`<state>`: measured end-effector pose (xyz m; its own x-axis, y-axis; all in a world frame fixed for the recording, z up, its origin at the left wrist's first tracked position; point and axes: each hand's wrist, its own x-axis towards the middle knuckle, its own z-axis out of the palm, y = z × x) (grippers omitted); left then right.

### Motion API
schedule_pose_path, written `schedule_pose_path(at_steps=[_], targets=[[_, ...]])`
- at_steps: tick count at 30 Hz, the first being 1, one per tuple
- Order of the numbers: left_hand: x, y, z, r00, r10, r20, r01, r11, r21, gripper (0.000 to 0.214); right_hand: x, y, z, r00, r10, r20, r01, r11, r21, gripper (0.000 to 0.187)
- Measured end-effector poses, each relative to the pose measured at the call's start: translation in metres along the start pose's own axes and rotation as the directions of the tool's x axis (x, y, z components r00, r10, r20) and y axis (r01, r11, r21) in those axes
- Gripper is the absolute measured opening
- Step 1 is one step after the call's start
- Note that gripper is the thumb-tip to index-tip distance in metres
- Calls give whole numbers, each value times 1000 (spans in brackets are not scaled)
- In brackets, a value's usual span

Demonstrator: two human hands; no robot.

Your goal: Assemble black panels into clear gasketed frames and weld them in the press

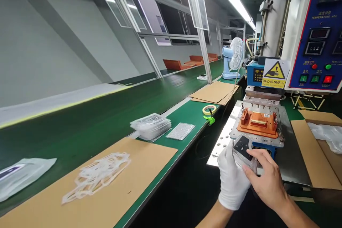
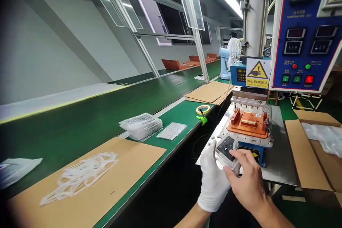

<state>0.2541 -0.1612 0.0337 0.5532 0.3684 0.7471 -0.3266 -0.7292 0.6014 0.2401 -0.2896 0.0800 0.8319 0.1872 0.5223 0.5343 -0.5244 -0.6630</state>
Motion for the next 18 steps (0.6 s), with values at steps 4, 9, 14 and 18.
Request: schedule_pose_path(at_steps=[4,9,14,18], targets=[[13,6,24,999,23,22,-22,999,-40,91,29,25,-9,999,-36,-32,34,998,-50,34],[56,-27,10,916,76,394,-21,990,-142,78,103,69,-37,988,-152,-37,140,963,-231,34],[74,-107,-9,832,-179,526,112,981,156,37,166,108,-40,988,-123,92,147,931,-333,38],[69,-140,-9,653,-255,713,9,944,330,46,175,130,-31,975,-56,214,146,890,-433,36]])
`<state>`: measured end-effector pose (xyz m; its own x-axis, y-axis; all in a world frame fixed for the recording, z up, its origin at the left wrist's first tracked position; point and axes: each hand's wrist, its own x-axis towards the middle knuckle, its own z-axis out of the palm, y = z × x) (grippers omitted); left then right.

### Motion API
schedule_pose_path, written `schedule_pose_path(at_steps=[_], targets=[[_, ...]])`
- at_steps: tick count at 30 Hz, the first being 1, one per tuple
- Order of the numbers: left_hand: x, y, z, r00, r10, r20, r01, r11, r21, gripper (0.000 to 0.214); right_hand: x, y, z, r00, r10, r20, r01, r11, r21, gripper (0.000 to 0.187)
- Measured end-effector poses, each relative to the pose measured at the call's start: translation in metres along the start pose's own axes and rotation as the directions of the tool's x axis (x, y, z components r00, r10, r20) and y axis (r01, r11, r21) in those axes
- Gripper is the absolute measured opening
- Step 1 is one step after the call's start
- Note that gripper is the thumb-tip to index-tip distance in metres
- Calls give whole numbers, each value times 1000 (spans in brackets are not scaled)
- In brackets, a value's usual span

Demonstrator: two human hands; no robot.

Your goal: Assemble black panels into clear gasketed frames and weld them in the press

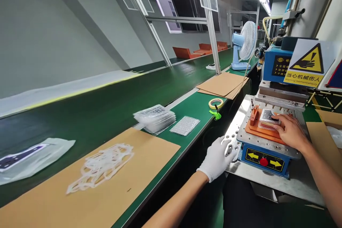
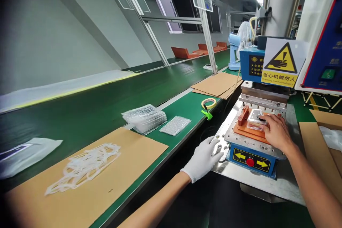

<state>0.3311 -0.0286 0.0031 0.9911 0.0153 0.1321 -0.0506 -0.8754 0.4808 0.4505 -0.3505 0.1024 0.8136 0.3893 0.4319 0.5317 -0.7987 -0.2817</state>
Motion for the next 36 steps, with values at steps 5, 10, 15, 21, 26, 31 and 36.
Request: schedule_pose_path(at_steps=[5,10,15,21,26,31,36], targets=[[3,2,6,990,36,139,-39,999,16,84,-3,10,6,994,-52,101,62,993,-97,39],[7,3,6,981,-88,172,76,994,75,91,-13,4,-1,997,-38,73,47,992,-115,44],[22,0,14,974,-184,135,153,966,209,95,-53,10,-4,964,146,-221,-134,988,71,49],[56,18,19,945,-317,84,294,932,213,80,-84,23,15,938,298,-177,-256,940,224,55],[37,15,-1,952,-297,71,291,953,87,67,-81,25,22,916,344,-206,-290,923,251,57],[11,9,-56,988,-143,-66,143,990,-6,74,-74,23,22,895,397,-201,-346,905,247,60],[51,55,-100,958,287,-17,-285,956,68,87,-65,20,27,866,461,-191,-413,877,245,56]])
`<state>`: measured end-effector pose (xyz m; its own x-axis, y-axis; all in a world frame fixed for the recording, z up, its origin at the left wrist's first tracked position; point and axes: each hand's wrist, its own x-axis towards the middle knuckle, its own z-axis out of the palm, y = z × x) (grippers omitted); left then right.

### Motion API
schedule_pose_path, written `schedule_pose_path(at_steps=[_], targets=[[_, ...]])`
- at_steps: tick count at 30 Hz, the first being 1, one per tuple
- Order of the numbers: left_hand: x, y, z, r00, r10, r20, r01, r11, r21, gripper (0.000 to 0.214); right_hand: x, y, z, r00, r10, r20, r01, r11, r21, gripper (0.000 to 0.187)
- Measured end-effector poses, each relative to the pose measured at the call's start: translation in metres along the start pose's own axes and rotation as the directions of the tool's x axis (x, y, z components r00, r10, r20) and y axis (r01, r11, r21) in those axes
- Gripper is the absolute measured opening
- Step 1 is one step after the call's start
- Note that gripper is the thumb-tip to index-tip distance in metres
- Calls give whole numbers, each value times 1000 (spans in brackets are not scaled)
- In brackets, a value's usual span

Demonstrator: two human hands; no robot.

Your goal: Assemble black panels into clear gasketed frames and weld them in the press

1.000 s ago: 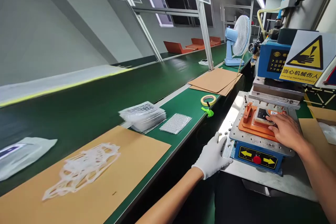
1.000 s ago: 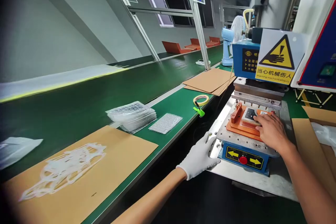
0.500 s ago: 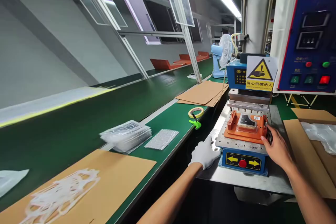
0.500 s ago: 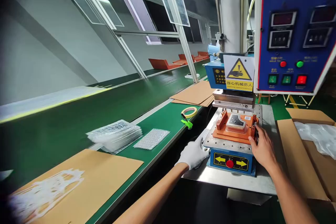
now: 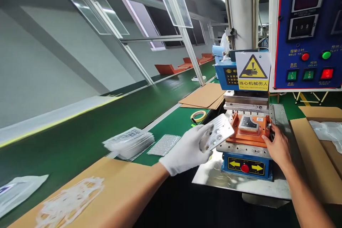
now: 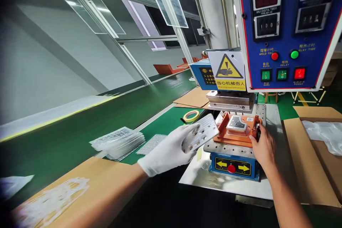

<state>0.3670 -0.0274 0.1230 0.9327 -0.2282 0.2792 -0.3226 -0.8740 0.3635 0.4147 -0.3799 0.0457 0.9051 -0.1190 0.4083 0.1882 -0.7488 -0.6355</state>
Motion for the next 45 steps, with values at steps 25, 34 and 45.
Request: schedule_pose_path(at_steps=[25,34,45], targets=[[171,53,46,773,284,567,-388,919,68,52,-12,-15,10,984,176,-3,-172,967,189,59],[165,107,64,782,224,581,-271,963,-7,69,-14,-14,13,987,155,-49,-140,964,227,66],[164,97,73,798,361,482,-363,927,-94,65,-3,-12,1,999,-13,-45,25,963,268,52]])
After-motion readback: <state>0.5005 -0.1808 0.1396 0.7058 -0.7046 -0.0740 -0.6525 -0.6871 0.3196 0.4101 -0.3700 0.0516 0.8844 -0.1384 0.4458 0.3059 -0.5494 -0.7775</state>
